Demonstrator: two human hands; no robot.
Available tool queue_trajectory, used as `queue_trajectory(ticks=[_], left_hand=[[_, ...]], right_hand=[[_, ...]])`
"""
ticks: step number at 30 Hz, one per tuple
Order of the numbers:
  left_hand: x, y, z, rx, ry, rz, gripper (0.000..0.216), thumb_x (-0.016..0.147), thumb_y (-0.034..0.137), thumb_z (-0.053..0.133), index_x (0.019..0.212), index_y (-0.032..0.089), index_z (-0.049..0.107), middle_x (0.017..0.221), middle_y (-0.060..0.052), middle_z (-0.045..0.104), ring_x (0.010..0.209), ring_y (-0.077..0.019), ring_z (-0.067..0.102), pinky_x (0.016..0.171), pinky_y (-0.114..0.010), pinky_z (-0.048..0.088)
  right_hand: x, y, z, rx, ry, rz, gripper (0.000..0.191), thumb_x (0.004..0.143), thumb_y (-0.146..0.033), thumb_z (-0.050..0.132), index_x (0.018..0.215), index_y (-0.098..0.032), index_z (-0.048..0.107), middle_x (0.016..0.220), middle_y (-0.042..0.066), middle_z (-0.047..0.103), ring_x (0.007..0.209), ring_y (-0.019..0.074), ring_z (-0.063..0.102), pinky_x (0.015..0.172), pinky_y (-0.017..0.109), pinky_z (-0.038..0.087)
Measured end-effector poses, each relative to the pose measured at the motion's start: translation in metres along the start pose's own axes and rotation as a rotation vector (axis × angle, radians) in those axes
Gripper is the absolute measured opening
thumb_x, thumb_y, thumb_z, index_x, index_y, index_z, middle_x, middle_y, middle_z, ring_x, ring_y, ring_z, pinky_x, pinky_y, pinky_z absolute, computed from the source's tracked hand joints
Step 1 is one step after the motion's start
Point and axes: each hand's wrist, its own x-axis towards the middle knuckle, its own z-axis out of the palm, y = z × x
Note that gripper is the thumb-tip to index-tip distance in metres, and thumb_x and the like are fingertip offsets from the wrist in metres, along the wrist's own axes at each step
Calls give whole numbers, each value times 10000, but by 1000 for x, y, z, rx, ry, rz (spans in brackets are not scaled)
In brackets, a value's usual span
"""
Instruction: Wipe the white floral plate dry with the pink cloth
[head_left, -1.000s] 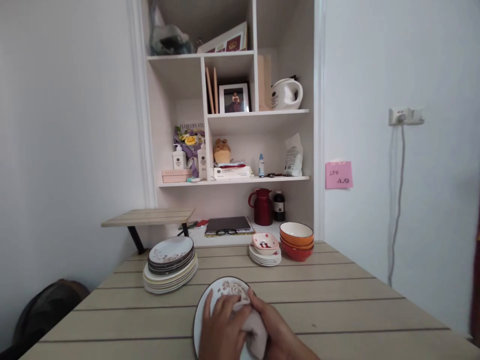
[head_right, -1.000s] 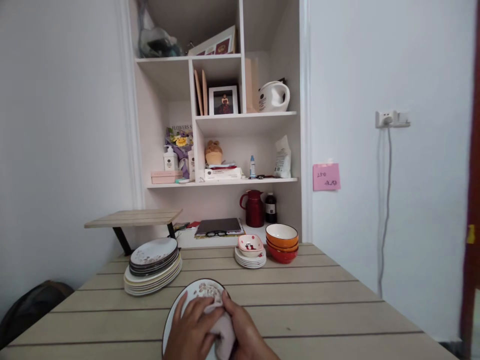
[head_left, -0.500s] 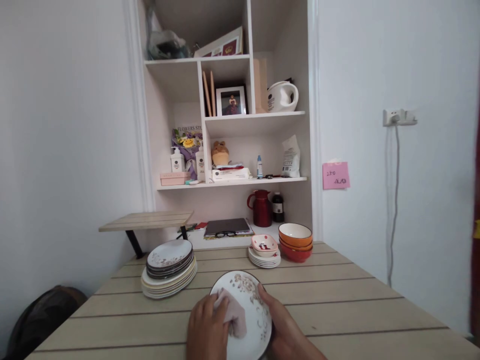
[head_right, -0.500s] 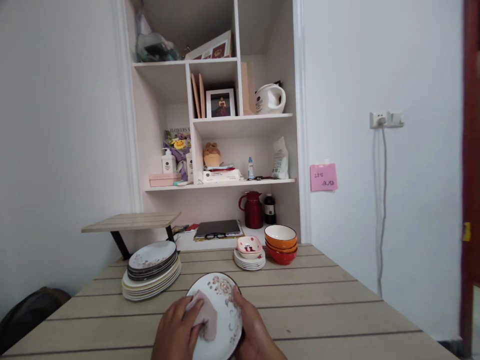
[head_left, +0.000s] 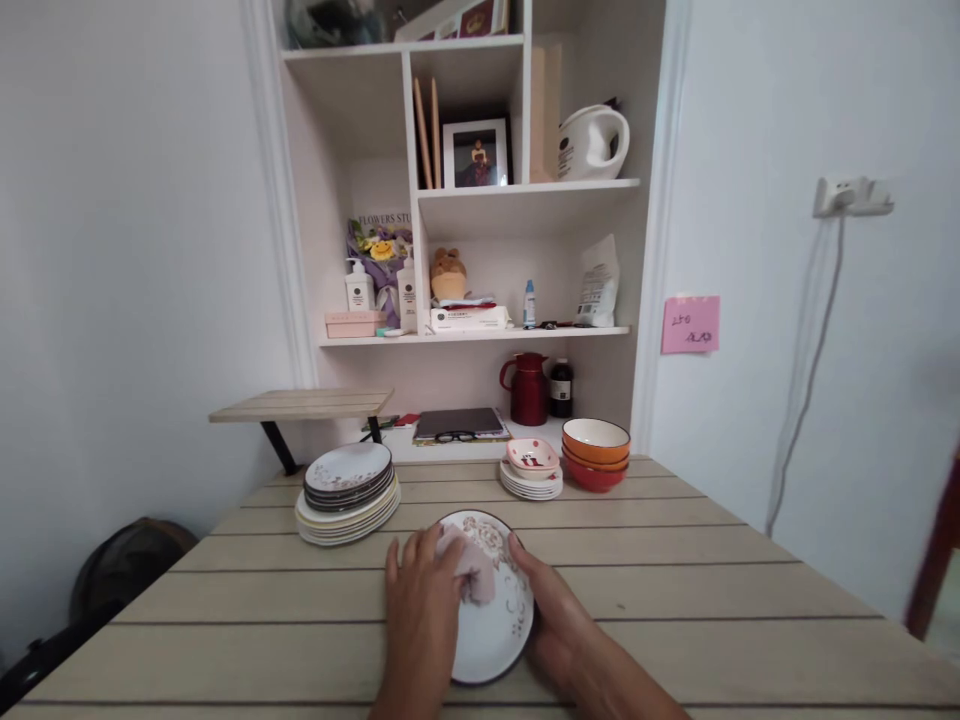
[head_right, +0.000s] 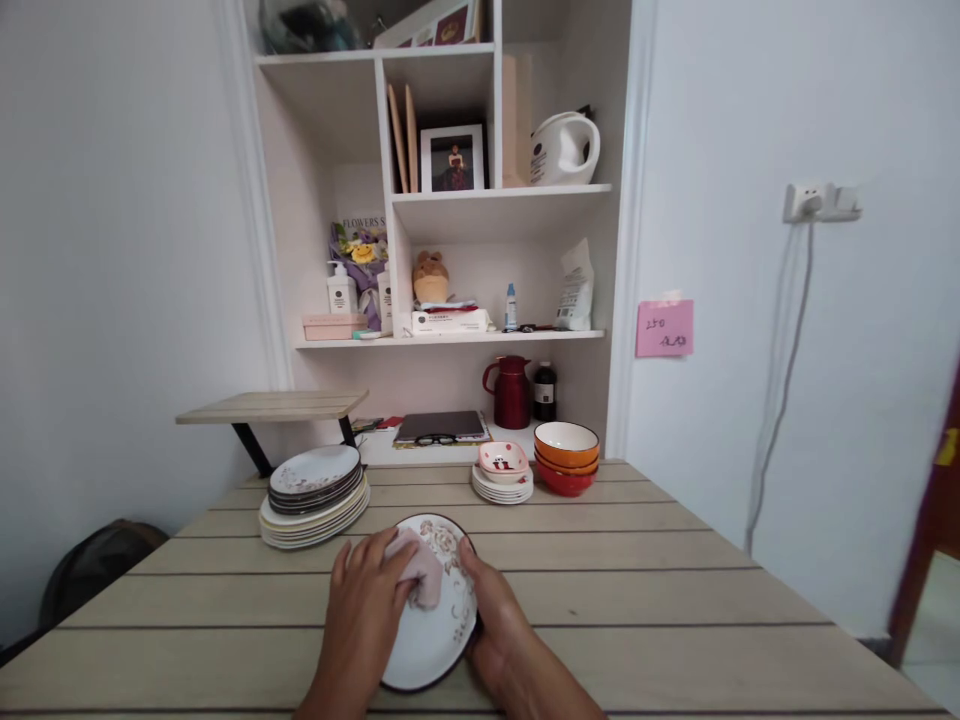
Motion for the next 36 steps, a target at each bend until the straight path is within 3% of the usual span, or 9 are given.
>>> queue_trajectory(ticks=[4,8,12,16,20,23,27,32,36], left_hand=[[1,-8,-2,36,27,-65,429,824,92,583,1149,360,657,1234,-25,643,1160,-249,540,1091,-566,236],[-4,-15,-4,57,50,-54,414,833,96,562,1166,322,656,1225,-44,650,1141,-246,554,1094,-546,260],[-13,-6,2,14,-6,72,461,775,56,578,1164,290,664,1253,-47,637,1161,-248,554,1058,-459,381],[-21,11,15,-18,-14,296,559,774,23,535,1262,288,597,1307,-57,612,1160,-245,579,994,-424,478],[-12,20,17,-63,-16,415,578,800,32,509,1326,270,529,1366,-62,570,1212,-233,556,1042,-459,452],[4,18,9,-59,-20,339,558,821,46,502,1314,305,531,1388,-34,553,1270,-231,506,1133,-554,299],[21,15,3,1,33,173,460,843,79,519,1227,320,596,1340,-21,593,1257,-256,507,1135,-633,176],[16,8,4,4,53,16,393,832,72,524,1148,270,648,1279,-48,632,1195,-259,549,1122,-610,188],[8,1,12,-223,25,0,435,779,37,500,1124,245,665,1263,-54,639,1185,-244,548,1101,-509,286]], right_hand=[[0,5,1,-37,-36,30,488,857,-447,582,1153,-63,635,928,156,769,906,249,715,907,374,496],[0,-2,1,7,3,32,500,862,-439,577,1192,-65,608,921,155,770,914,250,714,917,385,492],[0,-15,-2,51,38,-43,462,875,-429,563,1177,-82,610,898,137,774,879,242,719,905,384,499],[-4,-19,-3,29,34,-57,461,859,-483,570,1044,-68,653,846,146,769,811,249,721,853,375,518],[-7,-9,2,0,-19,16,442,837,-491,601,1014,-92,671,850,125,770,787,235,719,810,349,528],[-7,-2,6,16,-73,22,449,843,-459,605,1103,-97,657,880,111,773,791,216,717,841,339,519],[-5,-2,5,33,-51,28,507,852,-461,583,1179,-75,626,935,144,768,879,244,715,916,376,491],[-2,-15,-2,41,-1,-47,518,850,-458,576,1222,-99,605,1029,160,753,959,272,703,949,435,475],[1,-26,-8,61,76,-120,520,854,-460,575,1239,-112,593,1008,152,761,956,279,707,935,452,492]])
